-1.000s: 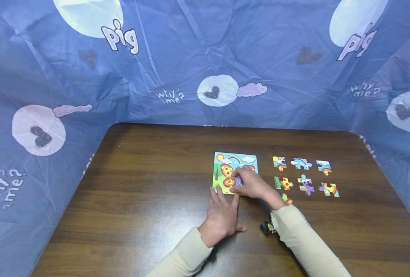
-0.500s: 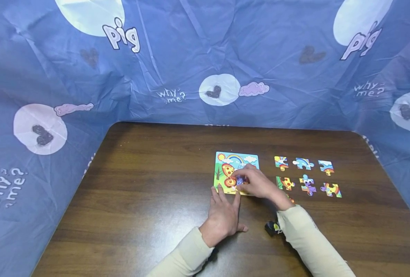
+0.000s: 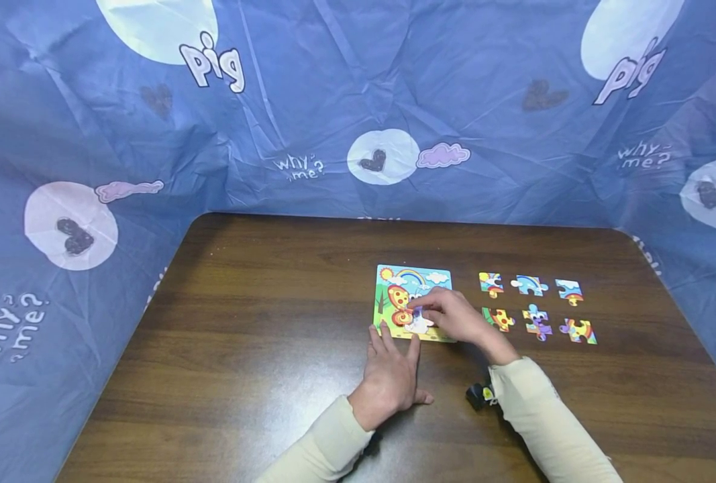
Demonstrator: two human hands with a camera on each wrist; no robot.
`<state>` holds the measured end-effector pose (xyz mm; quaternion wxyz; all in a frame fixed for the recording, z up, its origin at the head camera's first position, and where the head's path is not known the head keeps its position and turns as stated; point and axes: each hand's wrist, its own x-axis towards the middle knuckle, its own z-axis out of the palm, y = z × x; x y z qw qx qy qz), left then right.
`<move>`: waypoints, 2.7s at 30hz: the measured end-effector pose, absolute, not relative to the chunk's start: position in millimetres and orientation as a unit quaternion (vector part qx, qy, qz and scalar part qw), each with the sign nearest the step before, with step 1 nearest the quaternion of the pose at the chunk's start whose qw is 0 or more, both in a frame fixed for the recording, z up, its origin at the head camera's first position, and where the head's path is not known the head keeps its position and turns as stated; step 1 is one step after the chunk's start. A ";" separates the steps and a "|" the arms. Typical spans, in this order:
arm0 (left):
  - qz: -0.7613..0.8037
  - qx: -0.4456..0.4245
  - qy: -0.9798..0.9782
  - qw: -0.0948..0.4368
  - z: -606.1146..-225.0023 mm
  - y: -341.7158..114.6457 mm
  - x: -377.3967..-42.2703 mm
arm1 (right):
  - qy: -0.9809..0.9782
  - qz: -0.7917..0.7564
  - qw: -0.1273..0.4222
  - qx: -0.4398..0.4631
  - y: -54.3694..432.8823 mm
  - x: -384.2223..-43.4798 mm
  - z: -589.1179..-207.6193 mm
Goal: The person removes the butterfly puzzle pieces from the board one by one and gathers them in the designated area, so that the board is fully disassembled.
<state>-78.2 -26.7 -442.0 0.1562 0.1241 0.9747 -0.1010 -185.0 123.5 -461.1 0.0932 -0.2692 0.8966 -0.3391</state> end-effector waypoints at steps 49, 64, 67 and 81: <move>-0.091 0.116 0.978 0.150 -442.3 -27.5 -76.6 | 0.898 -0.371 0.133 -0.197 227.5 -172.6 -427.6; -0.098 0.115 0.978 0.146 -442.0 -26.1 -76.8 | 0.913 -0.337 0.108 -0.203 288.2 -154.3 -425.6; -0.098 0.114 0.978 0.147 -442.9 -26.3 -76.4 | 0.915 -0.335 0.109 -0.199 299.0 -149.7 -427.9; -0.093 0.117 0.977 0.150 -443.2 -26.6 -77.7 | 0.907 -0.340 0.153 -0.195 327.3 -133.7 -445.2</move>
